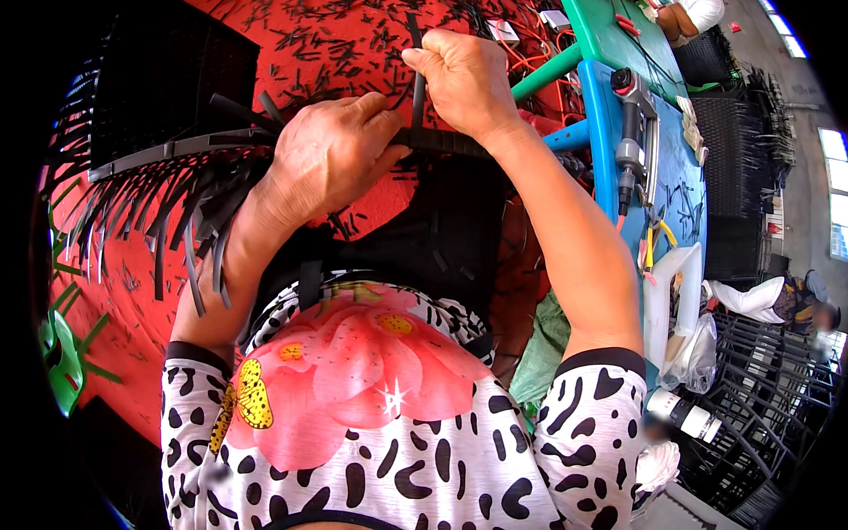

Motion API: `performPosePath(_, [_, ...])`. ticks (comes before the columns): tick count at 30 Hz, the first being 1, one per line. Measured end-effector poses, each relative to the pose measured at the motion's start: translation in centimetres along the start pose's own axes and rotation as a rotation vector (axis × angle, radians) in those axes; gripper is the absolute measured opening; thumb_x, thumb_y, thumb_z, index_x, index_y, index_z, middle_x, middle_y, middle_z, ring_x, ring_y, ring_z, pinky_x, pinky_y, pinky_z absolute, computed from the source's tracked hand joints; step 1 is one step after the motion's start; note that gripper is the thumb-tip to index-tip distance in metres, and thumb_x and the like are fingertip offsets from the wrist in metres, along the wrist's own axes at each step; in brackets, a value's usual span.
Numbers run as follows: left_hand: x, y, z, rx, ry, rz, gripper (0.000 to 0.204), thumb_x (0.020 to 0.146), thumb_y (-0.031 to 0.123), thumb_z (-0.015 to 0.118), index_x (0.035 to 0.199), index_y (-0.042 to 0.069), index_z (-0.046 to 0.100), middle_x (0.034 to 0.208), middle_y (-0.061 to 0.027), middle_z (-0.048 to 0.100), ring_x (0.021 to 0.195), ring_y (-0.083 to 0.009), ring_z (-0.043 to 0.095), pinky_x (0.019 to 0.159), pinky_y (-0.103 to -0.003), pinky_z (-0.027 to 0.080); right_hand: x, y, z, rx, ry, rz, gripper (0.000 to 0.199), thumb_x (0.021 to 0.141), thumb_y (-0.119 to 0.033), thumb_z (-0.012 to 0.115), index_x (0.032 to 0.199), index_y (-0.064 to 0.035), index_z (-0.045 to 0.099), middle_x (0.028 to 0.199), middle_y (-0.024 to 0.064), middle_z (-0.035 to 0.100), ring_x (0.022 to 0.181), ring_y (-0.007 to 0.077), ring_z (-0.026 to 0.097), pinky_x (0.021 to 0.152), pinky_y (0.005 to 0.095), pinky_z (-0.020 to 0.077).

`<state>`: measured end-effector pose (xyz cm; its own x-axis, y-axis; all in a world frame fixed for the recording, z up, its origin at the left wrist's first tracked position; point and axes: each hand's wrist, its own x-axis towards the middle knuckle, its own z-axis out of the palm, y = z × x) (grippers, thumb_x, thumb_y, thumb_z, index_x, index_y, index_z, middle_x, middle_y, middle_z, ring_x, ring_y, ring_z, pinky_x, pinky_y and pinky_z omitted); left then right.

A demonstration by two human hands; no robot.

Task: The person sits on the floor and assembles a black plastic basket by attaching strips to its frame. They use a pneumatic nail gun to secure the strips and pliers to trim excess material. The process is repeated for multiple sections of the basket.

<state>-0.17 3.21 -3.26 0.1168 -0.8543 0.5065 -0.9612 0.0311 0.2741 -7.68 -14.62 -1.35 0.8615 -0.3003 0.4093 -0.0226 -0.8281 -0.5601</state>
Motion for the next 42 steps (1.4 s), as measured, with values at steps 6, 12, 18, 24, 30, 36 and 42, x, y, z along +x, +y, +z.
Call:
performPosePath(6, [0.5, 0.1, 0.8, -0.050, 0.034, -0.032, 0.022, 0.074, 0.017, 0.073, 0.090, 0.005, 0.062, 0.081, -0.0084, 0.057, 0.071, -0.0297, 0.062, 0.061, -0.040, 0.051, 0.3, 1.4, 0.1, 0.036, -0.143, 0.132, 0.034, 0.087, -0.027, 0.065, 0.067, -0.0009, 0.057, 0.055, 0.0122, 0.054, 0.051, 0.0239, 0.057, 0.054, 0.0361, 0.0455])
performPosePath(12, [1.1, 0.4, 1.3, -0.094, 0.017, -0.132, 0.028, 0.074, 0.016, 0.073, 0.100, 0.007, 0.064, 0.085, -0.0080, 0.060, 0.077, -0.0315, 0.062, 0.065, -0.042, 0.050, 0.5, 3.6, 0.1, 0.165, -0.203, 0.226, 0.034, 0.088, -0.029, 0.063, 0.069, -0.0014, 0.062, 0.057, 0.0085, 0.060, 0.051, 0.0177, 0.060, 0.055, 0.0330, 0.0478])
performPosePath(18, [2.4, 0.3, 0.9, -0.093, 0.009, -0.195, 0.034, 0.076, 0.020, 0.072, 0.108, 0.010, 0.064, 0.088, -0.0097, 0.062, 0.081, -0.0340, 0.062, 0.067, -0.042, 0.049, 1.3, 4.8, 0.3, 0.463, -0.116, 0.284, 0.034, 0.087, -0.031, 0.063, 0.073, -0.0008, 0.066, 0.058, 0.0075, 0.063, 0.052, 0.0146, 0.062, 0.051, 0.0308, 0.0485])
performPosePath(24, [3.3, 0.1, 0.8, -0.078, 0.035, -0.198, 0.043, 0.071, 0.015, 0.074, 0.111, 0.006, 0.064, 0.086, -0.0132, 0.061, 0.083, -0.0351, 0.060, 0.072, -0.041, 0.048, 2.1, 4.8, 0.1, 0.246, -0.112, 0.219, 0.031, 0.087, -0.028, 0.065, 0.068, -0.0025, 0.065, 0.055, 0.0046, 0.062, 0.051, 0.0115, 0.060, 0.050, 0.0302, 0.0463])
performPosePath(30, [4.6, -0.6, 0.4, -0.214, 0.018, -0.218, 0.041, 0.064, 0.001, 0.073, 0.105, 0.005, 0.066, 0.086, -0.0129, 0.057, 0.086, -0.0340, 0.057, 0.075, -0.042, 0.046, 3.8, 6.0, 1.5, 0.111, -0.108, 0.234, 0.032, 0.081, -0.030, 0.065, 0.066, -0.0016, 0.065, 0.059, 0.0106, 0.065, 0.058, 0.0211, 0.069, 0.056, 0.0346, 0.0535])
performPosePath(36, [5.2, -0.8, -0.2, -0.105, -0.032, -0.005, 0.042, 0.065, -0.001, 0.070, 0.106, 0.002, 0.064, 0.091, -0.0154, 0.055, 0.087, -0.0355, 0.055, 0.074, -0.043, 0.045, 4.7, 6.6, 2.9, -0.012, -0.191, 0.178, 0.029, 0.079, -0.030, 0.066, 0.066, -0.0045, 0.066, 0.062, 0.0131, 0.064, 0.065, 0.0311, 0.065, 0.063, 0.0405, 0.0516])
performPosePath(42, [4.9, -0.4, 0.4, -0.095, 0.000, 0.037, 0.039, 0.066, 0.000, 0.068, 0.104, 0.001, 0.063, 0.090, -0.0155, 0.052, 0.088, -0.0366, 0.052, 0.072, -0.045, 0.045, 4.3, 6.6, 3.5, -0.071, -0.292, 0.231, 0.028, 0.077, -0.031, 0.070, 0.068, -0.0045, 0.069, 0.068, 0.0131, 0.066, 0.072, 0.0324, 0.066, 0.067, 0.0415, 0.0518])
